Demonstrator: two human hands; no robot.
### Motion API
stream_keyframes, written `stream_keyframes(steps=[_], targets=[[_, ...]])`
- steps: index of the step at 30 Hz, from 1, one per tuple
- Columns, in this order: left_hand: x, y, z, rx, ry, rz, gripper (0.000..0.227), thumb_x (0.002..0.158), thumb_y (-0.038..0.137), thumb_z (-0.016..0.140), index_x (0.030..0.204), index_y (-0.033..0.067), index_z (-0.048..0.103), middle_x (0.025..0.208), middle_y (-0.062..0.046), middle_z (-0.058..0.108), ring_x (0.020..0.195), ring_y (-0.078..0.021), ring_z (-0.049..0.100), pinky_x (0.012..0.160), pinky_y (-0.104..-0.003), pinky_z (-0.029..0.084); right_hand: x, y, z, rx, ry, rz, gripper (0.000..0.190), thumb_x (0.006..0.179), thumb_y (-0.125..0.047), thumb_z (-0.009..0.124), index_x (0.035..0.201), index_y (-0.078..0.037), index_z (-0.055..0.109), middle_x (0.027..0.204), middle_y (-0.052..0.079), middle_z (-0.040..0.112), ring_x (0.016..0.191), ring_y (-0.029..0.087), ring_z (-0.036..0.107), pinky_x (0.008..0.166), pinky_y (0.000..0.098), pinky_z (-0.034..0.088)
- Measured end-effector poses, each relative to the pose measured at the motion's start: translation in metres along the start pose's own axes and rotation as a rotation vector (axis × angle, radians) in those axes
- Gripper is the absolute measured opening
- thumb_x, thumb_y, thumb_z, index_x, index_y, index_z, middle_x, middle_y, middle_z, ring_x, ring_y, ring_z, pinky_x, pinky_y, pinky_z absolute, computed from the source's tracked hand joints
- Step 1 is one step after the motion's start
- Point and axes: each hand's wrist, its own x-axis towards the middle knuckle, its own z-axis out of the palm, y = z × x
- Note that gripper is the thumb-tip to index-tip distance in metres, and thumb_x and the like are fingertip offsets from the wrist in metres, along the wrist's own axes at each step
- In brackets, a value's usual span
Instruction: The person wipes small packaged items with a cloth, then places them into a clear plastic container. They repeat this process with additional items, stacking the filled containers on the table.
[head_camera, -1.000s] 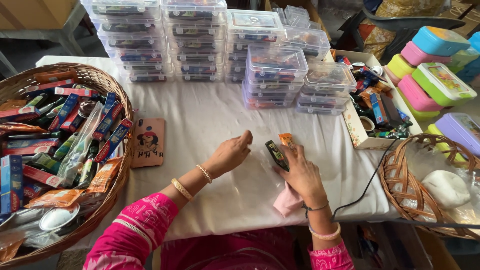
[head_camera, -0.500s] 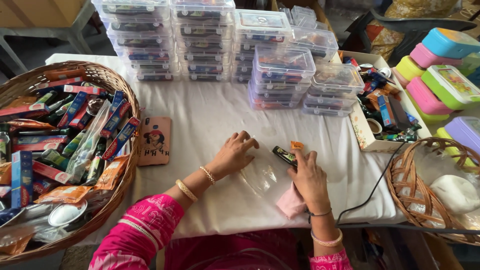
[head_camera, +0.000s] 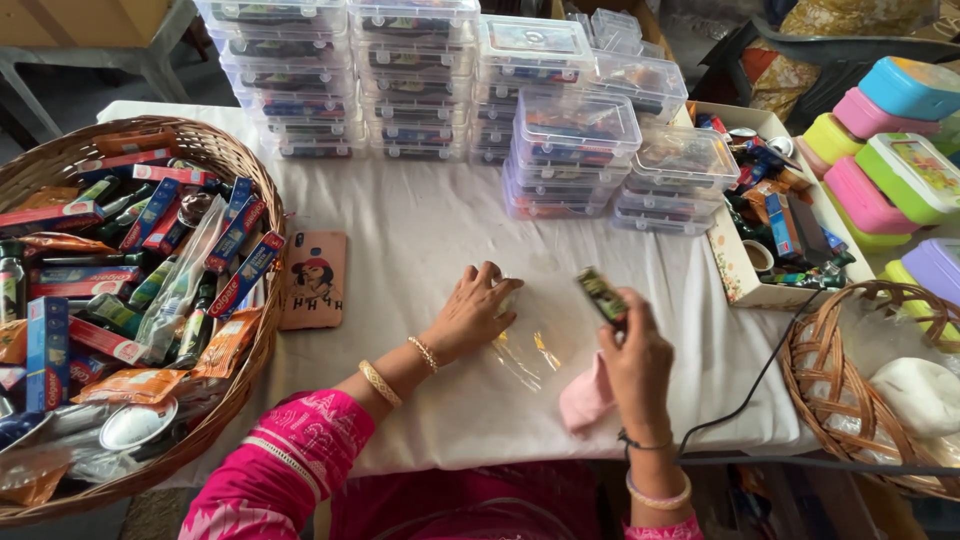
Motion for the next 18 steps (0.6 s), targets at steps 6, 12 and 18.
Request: stream_keyframes(steps=[6,12,18], targets=[[0.004,-0.022,0.020,-0.066,0.062,-0.004,0.056,0.085,0.008,0.068,0.140,0.0124,0.057,0.130,-0.018,0.049,0.111,-0.0381,0.048,0.100,-0.046,0.045,-0.007,-0.045,-0.003,-0.003,-0.230,-0.168,0.050,0.085,-0.003,0.070,0.131,-0.012,0.056,0.105,0.011,0.070,0.079,0.025,0.073,0.068,0.0374,0.060],[0.007,-0.031,0.025,-0.183,0.073,-0.070,0.057,0.087,-0.002,0.063,0.142,0.0118,0.054,0.134,-0.021,0.045,0.114,-0.0412,0.046,0.103,-0.048,0.045,-0.012,-0.046,0.000,-0.075,-0.319,-0.219,0.060,0.084,-0.038,0.068,0.134,-0.008,0.055,0.115,0.014,0.066,0.076,0.023,0.073,0.063,0.0320,0.063],[0.008,-0.026,0.022,-0.212,0.118,-0.103,0.057,0.086,-0.004,0.063,0.139,0.0160,0.057,0.136,-0.018,0.046,0.117,-0.0399,0.045,0.103,-0.047,0.046,-0.041,-0.035,-0.027,0.092,-0.474,-0.065,0.056,0.087,-0.045,0.062,0.132,-0.011,0.059,0.112,0.012,0.068,0.060,0.017,0.071,0.052,0.0274,0.059]])
